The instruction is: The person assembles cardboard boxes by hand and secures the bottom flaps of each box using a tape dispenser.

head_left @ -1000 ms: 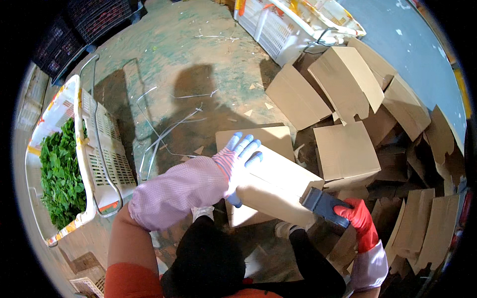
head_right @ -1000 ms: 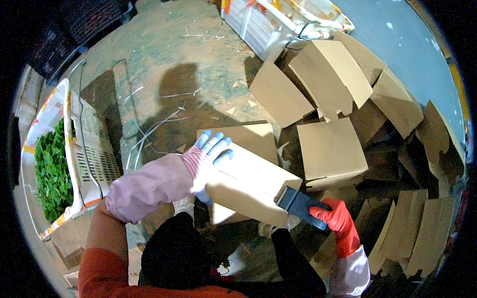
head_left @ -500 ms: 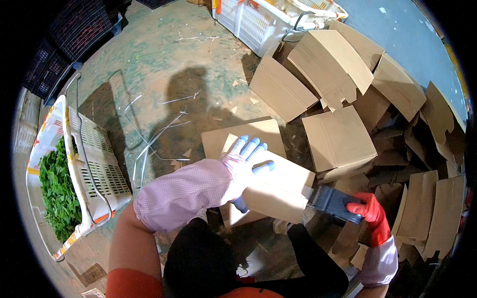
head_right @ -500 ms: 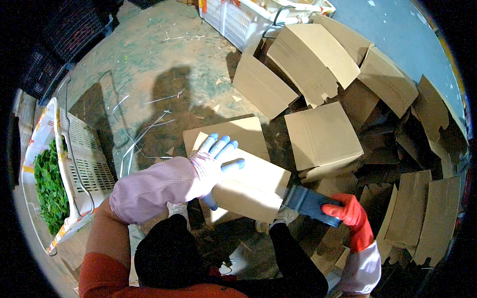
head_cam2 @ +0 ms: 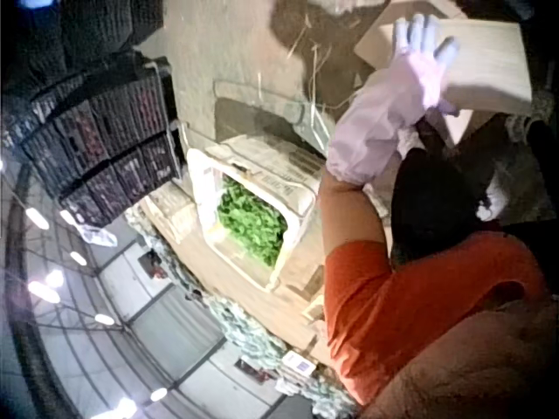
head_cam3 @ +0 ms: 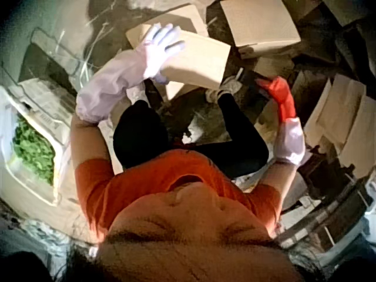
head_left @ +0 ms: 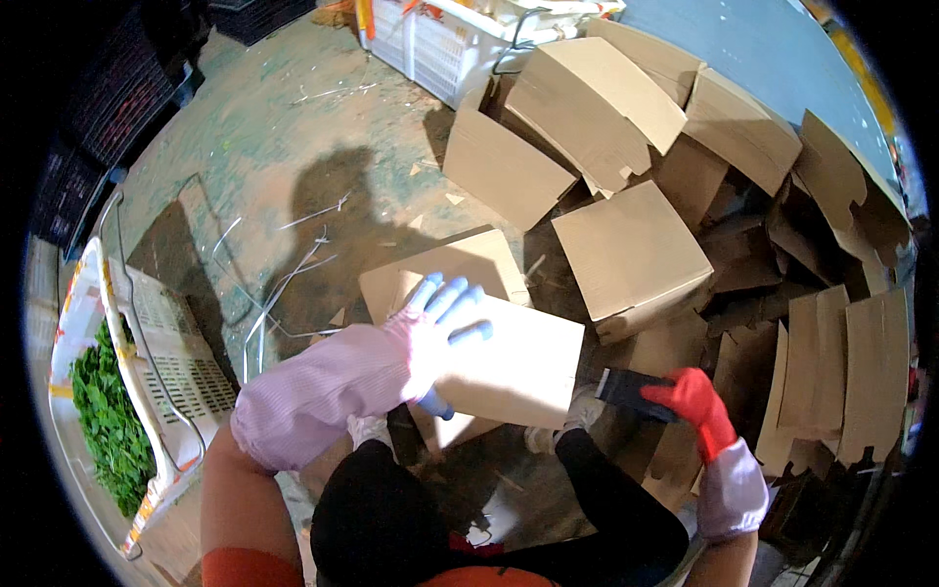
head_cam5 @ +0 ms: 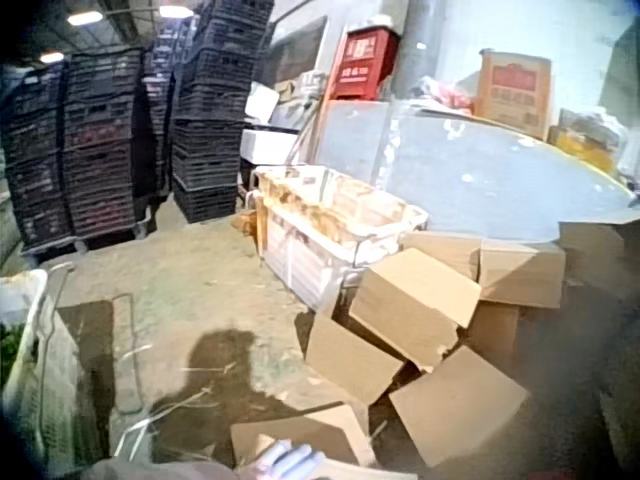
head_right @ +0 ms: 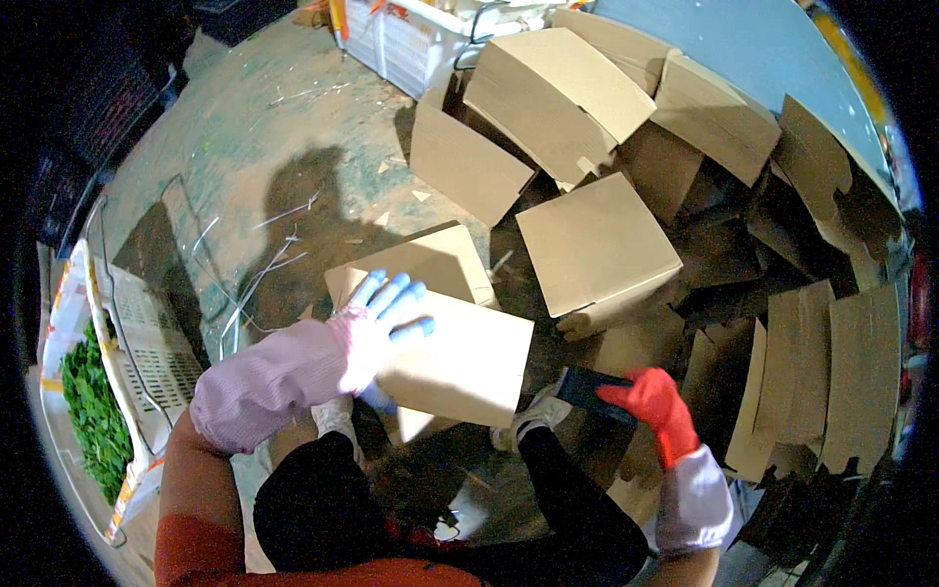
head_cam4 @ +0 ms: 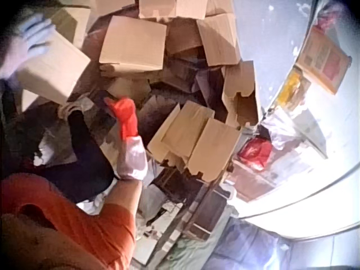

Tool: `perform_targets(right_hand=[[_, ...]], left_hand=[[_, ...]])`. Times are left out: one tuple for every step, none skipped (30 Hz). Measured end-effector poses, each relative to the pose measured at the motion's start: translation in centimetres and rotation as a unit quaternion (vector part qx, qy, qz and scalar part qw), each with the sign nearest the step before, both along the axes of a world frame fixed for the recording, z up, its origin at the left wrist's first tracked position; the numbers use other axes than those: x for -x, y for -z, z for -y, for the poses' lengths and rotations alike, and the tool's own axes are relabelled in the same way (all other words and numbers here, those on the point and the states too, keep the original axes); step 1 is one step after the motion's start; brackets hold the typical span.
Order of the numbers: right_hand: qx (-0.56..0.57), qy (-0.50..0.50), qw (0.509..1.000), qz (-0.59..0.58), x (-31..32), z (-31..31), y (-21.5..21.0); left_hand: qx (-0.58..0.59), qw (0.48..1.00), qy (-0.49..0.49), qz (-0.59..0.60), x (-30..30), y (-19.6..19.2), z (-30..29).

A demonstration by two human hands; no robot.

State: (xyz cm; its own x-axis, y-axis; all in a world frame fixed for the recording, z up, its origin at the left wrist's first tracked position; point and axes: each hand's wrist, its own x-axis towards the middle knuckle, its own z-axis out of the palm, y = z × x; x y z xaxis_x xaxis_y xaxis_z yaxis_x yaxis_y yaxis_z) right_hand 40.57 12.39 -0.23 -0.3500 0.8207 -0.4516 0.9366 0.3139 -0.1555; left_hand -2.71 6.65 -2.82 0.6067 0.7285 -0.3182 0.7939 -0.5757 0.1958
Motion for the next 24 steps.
perform_targets(right_hand=[[-0.015,-0.14,0.989,0.053,0.8,-0.4,1.2],[-0.032,-0.147,0.987,0.056,0.2,-0.7,3.8],[-0.045,-0.165,0.984,0.045,2.1,-1.2,6.0],[-0.04,-0.099,0.994,0.023,3.2,-1.6,7.0],[-0.036,-0.034,0.999,-0.004,6.3,-1.8,6.8],[-0.037,0.033,0.998,-0.033,9.3,-1.9,6.3],[-0.036,0.064,0.997,-0.029,11.0,-2.5,5.8],[-0.026,0.067,0.997,-0.011,11.7,-2.7,5.8],[-0.014,0.062,0.998,0.012,12.6,-3.1,5.8],[-0.001,0.043,0.998,0.038,12.9,-3.4,5.5],[0.008,0.016,0.998,0.055,13.4,-3.7,5.4],[0.013,-0.011,0.997,0.07,13.4,-3.8,5.2],[0.019,-0.028,0.996,0.08,12.7,-3.8,5.0],[0.027,-0.036,0.996,0.072,12.5,-3.9,4.9],[0.045,-0.019,0.997,0.06,11.7,-3.9,4.8],[0.069,0.007,0.997,0.034,10.9,-3.9,5.1],[0.123,0.089,0.988,-0.025,9.8,-3.8,5.7],[0.165,0.178,0.967,-0.08,8.5,-3.7,6.2],[0.195,0.238,0.942,-0.134,7.8,-3.6,6.3],[0.22,0.3,0.909,-0.188,7.0,-3.4,6.3],[0.246,0.329,0.881,-0.236,7.7,-2.7,7.0],[0.269,0.351,0.854,-0.272,8.1,-2.1,7.3],[0.295,0.369,0.827,-0.305,9.4,-1.4,7.1],[0.237,0.357,0.824,-0.372,7.9,-0.3,7.7]], left_hand=[[-0.02,0.998,0.037,0.045,0.5,0.9,0.1],[-0.04,0.991,0.082,0.096,0.3,1.7,-0.1],[-0.058,0.99,0.088,0.098,0.3,2.0,0.1],[-0.06,0.988,0.104,0.093,0.3,2.1,0.0],[-0.06,0.988,0.116,0.087,0.6,2.2,0.1],[-0.061,0.986,0.129,0.082,0.7,2.2,0.1],[-0.057,0.985,0.141,0.076,0.1,1.9,0.1],[-0.067,0.981,0.165,0.076,-1.2,2.4,-0.2],[-0.078,0.976,0.187,0.073,-2.9,3.0,-0.4],[-0.093,0.971,0.209,0.073,-4.8,3.5,-0.8],[-0.112,0.964,0.219,0.1,-6.6,3.9,-1.2],[-0.133,0.954,0.232,0.132,-8.8,3.9,-1.6],[-0.104,0.962,0.242,0.08,-11.9,3.6,-2.2],[-0.07,0.967,0.245,0.021,-14.0,3.0,-2.4],[-0.059,0.968,0.244,0.029,-15.2,1.6,-2.7],[-0.03,0.962,0.272,-0.025,-16.4,0.7,-3.0],[-0.003,0.951,0.299,-0.078,-17.7,0.0,-3.3],[-0.042,0.943,0.317,-0.098,-18.4,0.8,-2.9],[-0.078,0.933,0.329,-0.122,-18.6,1.2,-2.6],[-0.108,0.937,0.312,-0.115,-18.6,1.7,-1.9],[-0.092,0.944,0.301,-0.101,-17.3,0.9,-1.8],[-0.08,0.95,0.291,-0.085,-16.1,0.0,-1.9],[-0.065,0.955,0.276,-0.09,-14.6,-0.3,-1.7],[-0.065,0.954,0.281,-0.078,-15.3,-0.6,-1.7]])
